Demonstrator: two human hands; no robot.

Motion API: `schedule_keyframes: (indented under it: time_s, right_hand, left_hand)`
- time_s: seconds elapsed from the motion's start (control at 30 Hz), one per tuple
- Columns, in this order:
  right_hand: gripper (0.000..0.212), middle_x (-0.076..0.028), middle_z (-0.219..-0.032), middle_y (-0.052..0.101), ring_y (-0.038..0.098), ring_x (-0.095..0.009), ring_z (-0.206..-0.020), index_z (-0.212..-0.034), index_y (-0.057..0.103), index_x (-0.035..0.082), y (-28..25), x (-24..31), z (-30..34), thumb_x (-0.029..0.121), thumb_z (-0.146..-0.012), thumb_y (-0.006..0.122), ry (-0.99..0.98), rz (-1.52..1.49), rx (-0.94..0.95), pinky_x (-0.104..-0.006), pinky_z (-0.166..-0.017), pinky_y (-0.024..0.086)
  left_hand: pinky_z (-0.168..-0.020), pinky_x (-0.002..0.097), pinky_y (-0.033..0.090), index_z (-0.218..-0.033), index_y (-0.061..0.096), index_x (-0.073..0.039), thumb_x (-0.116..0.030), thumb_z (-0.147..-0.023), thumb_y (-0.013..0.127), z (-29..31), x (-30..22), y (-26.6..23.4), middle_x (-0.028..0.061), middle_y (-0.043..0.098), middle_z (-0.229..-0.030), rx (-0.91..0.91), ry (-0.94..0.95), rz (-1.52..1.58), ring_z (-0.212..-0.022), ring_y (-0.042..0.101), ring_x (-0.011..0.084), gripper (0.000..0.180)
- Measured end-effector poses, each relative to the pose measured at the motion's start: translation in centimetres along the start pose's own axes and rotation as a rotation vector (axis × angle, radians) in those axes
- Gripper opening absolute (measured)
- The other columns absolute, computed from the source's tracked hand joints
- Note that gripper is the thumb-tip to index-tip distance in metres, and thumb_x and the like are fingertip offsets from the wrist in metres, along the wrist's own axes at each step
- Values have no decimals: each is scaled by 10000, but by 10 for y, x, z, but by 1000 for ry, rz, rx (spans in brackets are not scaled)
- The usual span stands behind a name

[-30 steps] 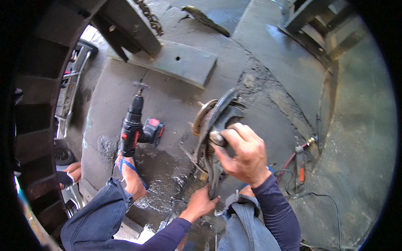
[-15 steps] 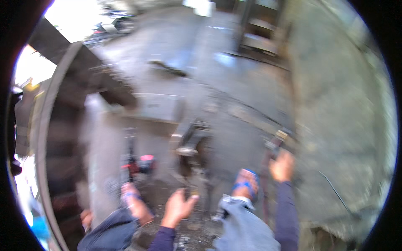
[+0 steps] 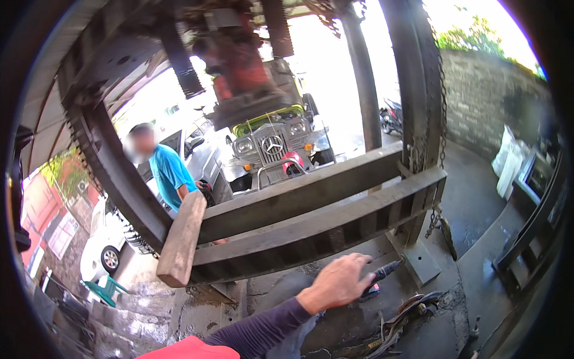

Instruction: The person removes a brake drum from a hub assembly, then uses a wire brush and a rotary tool to clean the brake backing plate and surrounding components. The person also handles small fasteners and a drill bit during the process.

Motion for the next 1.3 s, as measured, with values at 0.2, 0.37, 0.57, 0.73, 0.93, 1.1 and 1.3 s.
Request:
schedule_keyframes:
  time_s: [0.2, 0.37, 0.57, 0.73, 0.93, 1.1, 1.3]
  right_hand:
    - [669, -219, -1245, 696, 678, -352, -1146, -1390, 582, -11, -137, 213, 54, 319, -875, 854, -479, -51, -249, -449, -999, 524]
    - [611, -130, -1124, 695, 672, -236, -989, -1294, 625, -24, -157, 338, 105, 205, -783, 869, -740, -398, -125, -366, -883, 534]
    - [391, 21, -895, 682, 612, -90, -808, -1144, 701, 18, -60, 397, 148, 156, -816, 864, -500, -766, 619, -273, -767, 523]
    - [374, -25, -982, 702, 671, -129, -818, -1133, 681, 12, -1, 375, 161, 177, -846, 856, -236, -1193, 920, -308, -749, 567]
    - [347, -10, -944, 684, 629, -91, -816, -1094, 678, 14, 23, 336, 144, 220, -851, 815, -211, -1208, 747, -290, -723, 534]
    - [470, -59, -907, 665, 628, -145, -852, -1115, 651, -37, 42, 312, 126, 265, -774, 767, -198, -938, 586, -333, -758, 521]
    - [734, -257, -1215, 664, 639, -369, -1159, -1305, 597, -87, 16, 286, 118, 378, -770, 786, -153, -672, 274, -414, -1007, 496]
  left_hand:
    - [-1056, 463, 492, -1334, 666, 14, -386, -969, 665, 122, 32, -58, 226, 666, -1328, -18, -22, -389, -1231, 627, 419, 541]
    - [-918, 434, 560, -1358, 695, -107, -345, -1006, 668, 102, 21, -71, 145, 781, -1077, 16, 34, 172, -999, 732, 326, 425]
    - [-1118, 419, 486, -1458, 545, 77, -319, -1088, 592, 27, -104, -12, 179, 658, -1378, 468, 359, 1255, -1281, 628, 246, 544]
    - [-1138, 522, 462, -1437, 540, 83, -369, -1086, 581, 13, -143, 30, 218, 640, -1385, 791, 351, 1752, -1280, 630, 369, 573]
    - [-1000, 489, 557, -1129, 680, 103, -286, -1049, 622, -1, -132, 83, 226, 711, -1165, 721, 162, 1631, -1103, 703, 338, 401]
    - [-939, 464, 558, -1095, 664, -1, -250, -1039, 664, -24, -119, 123, 130, 708, -1060, 662, 9, 1570, -1044, 700, 298, 255]
    - [-971, 457, 526, -1223, 645, -2, -254, -1069, 630, -22, -139, 149, 127, 684, -1191, 695, -29, 1647, -1078, 654, 272, 296]
Point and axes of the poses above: each hand's wrist, its own z-axis away from the middle knuckle, its own y-axis out of the palm, x = y × z, the point moved 9 cm from there along -z, towards the middle knuckle
